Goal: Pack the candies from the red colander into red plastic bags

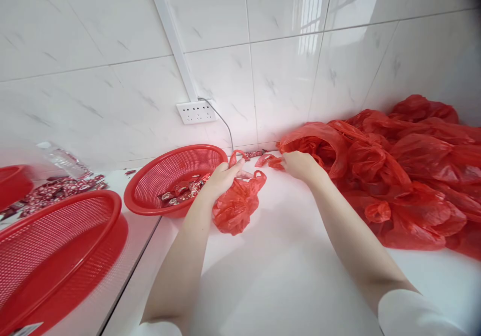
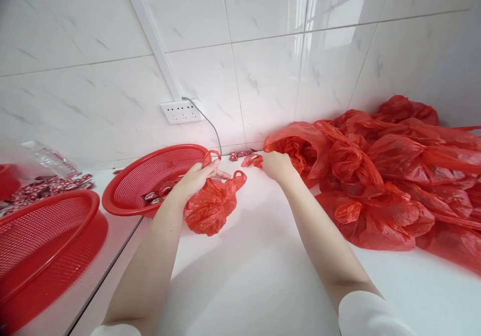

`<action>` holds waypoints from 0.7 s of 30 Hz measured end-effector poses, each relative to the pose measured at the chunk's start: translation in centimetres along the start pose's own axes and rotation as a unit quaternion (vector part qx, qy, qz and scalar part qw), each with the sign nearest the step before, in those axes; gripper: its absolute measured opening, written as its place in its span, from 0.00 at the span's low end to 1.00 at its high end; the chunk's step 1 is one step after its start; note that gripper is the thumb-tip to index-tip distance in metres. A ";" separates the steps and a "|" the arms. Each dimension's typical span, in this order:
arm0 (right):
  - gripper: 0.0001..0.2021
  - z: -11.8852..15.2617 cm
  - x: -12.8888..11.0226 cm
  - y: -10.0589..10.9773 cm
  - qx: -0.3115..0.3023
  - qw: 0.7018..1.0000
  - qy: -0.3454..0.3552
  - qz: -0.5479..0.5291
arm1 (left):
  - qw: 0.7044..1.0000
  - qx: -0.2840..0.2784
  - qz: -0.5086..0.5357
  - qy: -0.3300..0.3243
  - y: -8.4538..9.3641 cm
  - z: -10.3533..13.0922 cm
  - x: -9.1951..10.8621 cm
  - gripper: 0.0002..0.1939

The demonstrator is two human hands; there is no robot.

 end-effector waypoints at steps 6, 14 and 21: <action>0.12 1.2 -3.1 0.6 0.036 0.895 0.392 -0.210 | 0.990 0.039 0.075 -0.111 -0.2 0.4 0.6 0.27; 0.20 2.2 -3.0 1.3 0.051 0.806 0.439 -0.395 | 0.936 0.259 -0.049 -0.235 2.3 0.9 0.5 0.24; 0.24 3.8 -2.6 2.7 0.074 0.712 0.464 -0.522 | 0.937 0.213 0.029 -0.275 2.9 0.8 -0.1 0.23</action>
Point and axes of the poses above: each hand's wrist, its own z-axis away from the middle knuckle, its own y-axis out of the back of the hand, x = y × z, the point moved 1 cm from there along -z, towards the middle knuckle, and after that the axes turned 12 degrees about y, right-handed, at the moved point
